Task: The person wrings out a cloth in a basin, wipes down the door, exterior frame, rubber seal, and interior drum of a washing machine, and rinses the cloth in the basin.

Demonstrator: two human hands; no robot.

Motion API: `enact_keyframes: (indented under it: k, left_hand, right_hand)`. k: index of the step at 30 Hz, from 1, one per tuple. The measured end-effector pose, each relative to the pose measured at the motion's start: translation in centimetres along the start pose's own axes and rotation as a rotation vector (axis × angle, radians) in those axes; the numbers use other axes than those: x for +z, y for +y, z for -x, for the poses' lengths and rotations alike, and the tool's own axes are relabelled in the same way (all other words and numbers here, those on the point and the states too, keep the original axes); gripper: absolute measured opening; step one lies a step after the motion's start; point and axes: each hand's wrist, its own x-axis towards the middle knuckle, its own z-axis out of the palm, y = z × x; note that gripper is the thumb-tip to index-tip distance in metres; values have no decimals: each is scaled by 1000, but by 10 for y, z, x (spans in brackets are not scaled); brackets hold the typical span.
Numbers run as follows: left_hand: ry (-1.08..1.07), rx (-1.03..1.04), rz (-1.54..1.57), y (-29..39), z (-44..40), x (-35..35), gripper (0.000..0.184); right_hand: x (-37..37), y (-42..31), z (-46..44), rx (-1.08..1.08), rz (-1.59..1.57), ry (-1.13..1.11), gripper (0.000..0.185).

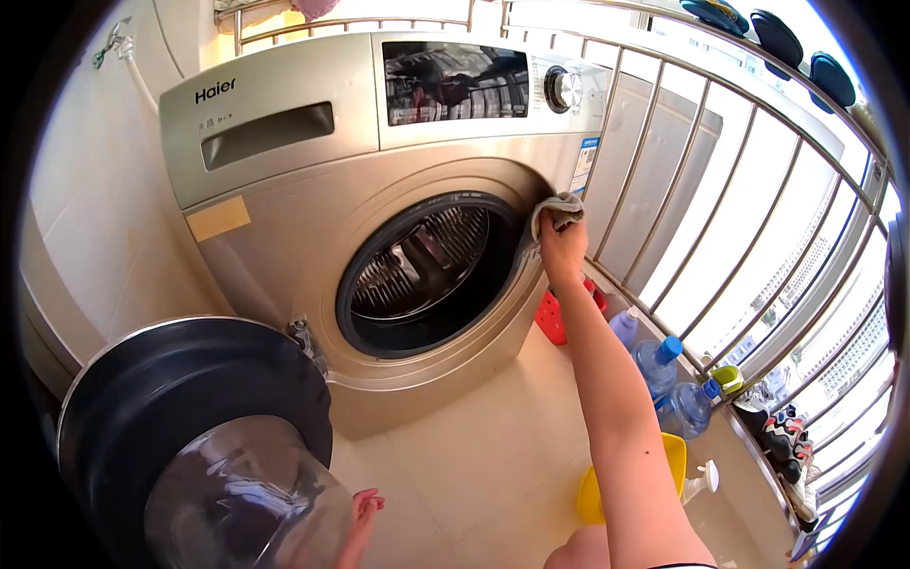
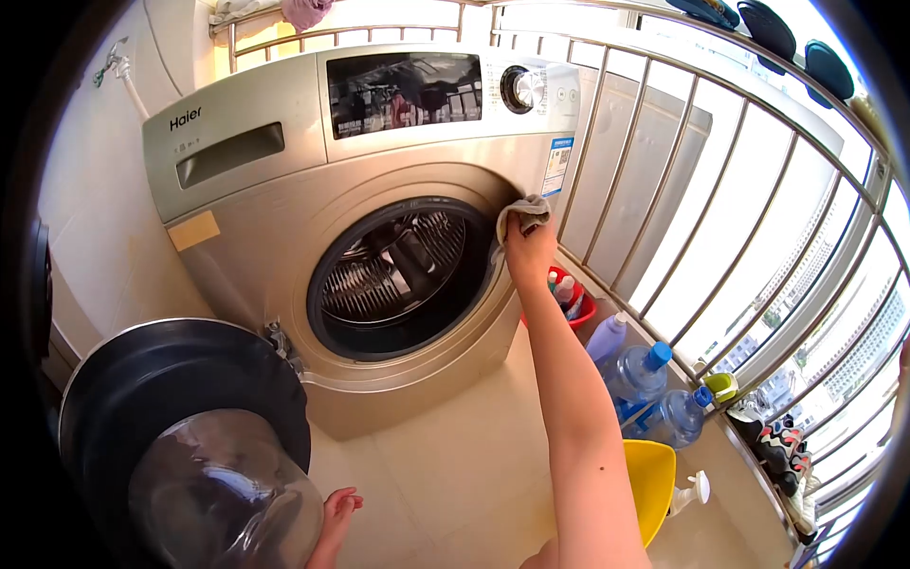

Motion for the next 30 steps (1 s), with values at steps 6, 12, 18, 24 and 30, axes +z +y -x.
enact_keyframes:
  k: [6,12,18,24,30]
  left_hand:
    - [-33,79,-91,18,-2,-12,29]
    - [-114,101,-120,-99,-58,-85,32]
    - [-296,39,-36,4,-20,-52,36]
    - [-419,268,353,66,2,-21,39]
    - [-335,384,536,32,-2,-31,44]
  right_hand:
    - [37,-44,11,-216,106,6,38]
    - [39,-44,15,-254,161,49,38]
    - [24,-49,32,-80,-22,-47,40]
    - [26,-22,91,-250,-32,-390,46]
    - [87,60,169,-590,603,-815,37]
